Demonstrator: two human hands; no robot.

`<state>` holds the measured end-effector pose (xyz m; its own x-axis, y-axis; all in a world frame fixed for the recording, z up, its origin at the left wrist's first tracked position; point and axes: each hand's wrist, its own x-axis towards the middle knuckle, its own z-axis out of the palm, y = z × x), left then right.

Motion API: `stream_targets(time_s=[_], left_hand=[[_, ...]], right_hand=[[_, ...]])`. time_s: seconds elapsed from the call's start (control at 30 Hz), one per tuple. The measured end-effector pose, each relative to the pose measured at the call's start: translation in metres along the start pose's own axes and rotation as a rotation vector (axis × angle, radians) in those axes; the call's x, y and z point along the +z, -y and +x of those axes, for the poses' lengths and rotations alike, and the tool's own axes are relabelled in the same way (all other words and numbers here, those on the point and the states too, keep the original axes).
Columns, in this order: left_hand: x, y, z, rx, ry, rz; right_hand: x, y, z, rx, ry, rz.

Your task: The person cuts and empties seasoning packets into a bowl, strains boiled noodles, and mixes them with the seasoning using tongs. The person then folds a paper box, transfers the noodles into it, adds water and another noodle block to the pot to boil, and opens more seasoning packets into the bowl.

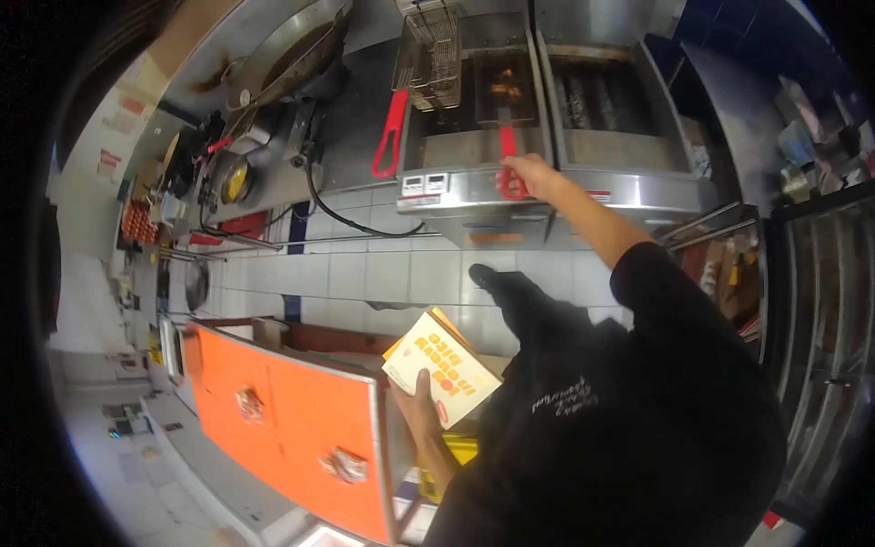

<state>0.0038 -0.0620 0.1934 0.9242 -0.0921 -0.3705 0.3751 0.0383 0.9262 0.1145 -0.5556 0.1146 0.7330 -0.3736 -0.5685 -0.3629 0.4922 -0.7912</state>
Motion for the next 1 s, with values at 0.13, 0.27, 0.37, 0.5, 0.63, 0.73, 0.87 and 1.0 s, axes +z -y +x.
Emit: stream_targets(time_s=[0.13, 0.27, 0.37, 0.5, 0.63, 0.73, 0.87, 1.0], left_hand=[[0.016, -0.038, 0.105, -0.011, -0.073, -0.129], [0.01, -0.068, 0.188, -0.041, -0.106, -0.047], [0.017, -0.097, 0.229, -0.044, -0.082, -0.038], [0.019, -0.117, 0.29, -0.058, -0.019, -0.008], [0.025, -0.13, 0.333, -0.097, 0.06, -0.097], [0.031, -0.135, 0.359, -0.088, 0.127, -0.028], [0.049, -0.152, 0.368, -0.102, 0.124, -0.002], [0.03, -0.139, 0.383, -0.132, 0.124, -0.066]], right_hand=[[0.024, 0.002, 0.017, -0.132, -0.114, 0.125], [0.026, 0.012, -0.013, -0.202, -0.183, 0.027], [0.031, 0.024, -0.039, -0.255, -0.166, 0.057], [0.052, 0.054, -0.084, -0.247, -0.255, -0.06], [0.072, 0.083, -0.12, -0.258, -0.279, -0.004], [0.081, 0.107, -0.14, -0.2, -0.344, -0.027], [0.087, 0.13, -0.143, -0.218, -0.378, -0.116], [0.098, 0.171, -0.139, -0.217, -0.386, -0.204]])
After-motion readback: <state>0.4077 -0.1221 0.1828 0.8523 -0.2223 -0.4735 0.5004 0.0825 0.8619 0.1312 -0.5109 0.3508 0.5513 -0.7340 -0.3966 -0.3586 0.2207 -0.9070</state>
